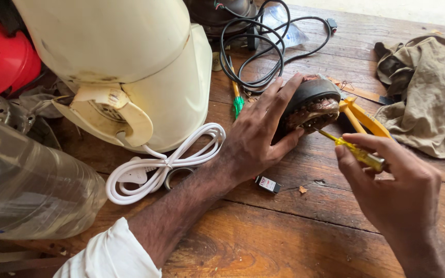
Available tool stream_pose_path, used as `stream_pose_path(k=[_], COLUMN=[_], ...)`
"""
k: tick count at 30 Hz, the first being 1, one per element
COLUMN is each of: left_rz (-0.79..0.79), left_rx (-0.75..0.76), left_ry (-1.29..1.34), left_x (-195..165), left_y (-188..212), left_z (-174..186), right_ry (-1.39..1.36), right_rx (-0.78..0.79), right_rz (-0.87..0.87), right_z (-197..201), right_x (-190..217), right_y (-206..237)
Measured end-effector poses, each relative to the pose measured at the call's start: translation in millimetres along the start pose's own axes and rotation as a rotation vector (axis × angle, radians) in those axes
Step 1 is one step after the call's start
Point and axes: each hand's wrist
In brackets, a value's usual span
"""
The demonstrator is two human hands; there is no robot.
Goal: The person uses a yellow-handled screwdriver to pry and scrape at the copper windings of a small electric motor stator. The person holds the stator with the left hand and works around its circumference, removing debris or old insulation.
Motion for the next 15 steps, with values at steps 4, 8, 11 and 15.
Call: stream_pose_path(k=[4,8,11,15], left_rz=[0.038,0.058,0.022,0.025], left_rx=[0.056,0.092,0.036,0.044], left_ry=[0.02,0.012,-0.005,0.021], left_x=[2.8,4.2,3.1,1.6], left_y=[1.4,0.7,1.1,1.5], left_z=[-0.8,-2.4,-4.1,-5.9], right_ry=[-0.04,0.018,0.051,0.045], right_rx=[0.043,0.069,0.071,0.059], right_rz=[0.035,0.091,0.086,0.056], right_z=[-5.7,-8.5,-8.7,-7.1], right_x=[-2.8,-2.9,-1.5,1.4], right_y=[0.9,2.0,1.7,2.2])
Point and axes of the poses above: each hand's wrist, its own y-axis away from the middle knuckle, its own z-axis out of the back of the hand, x = y × z, and after that the axes turned 13 degrees about -y, right-handed
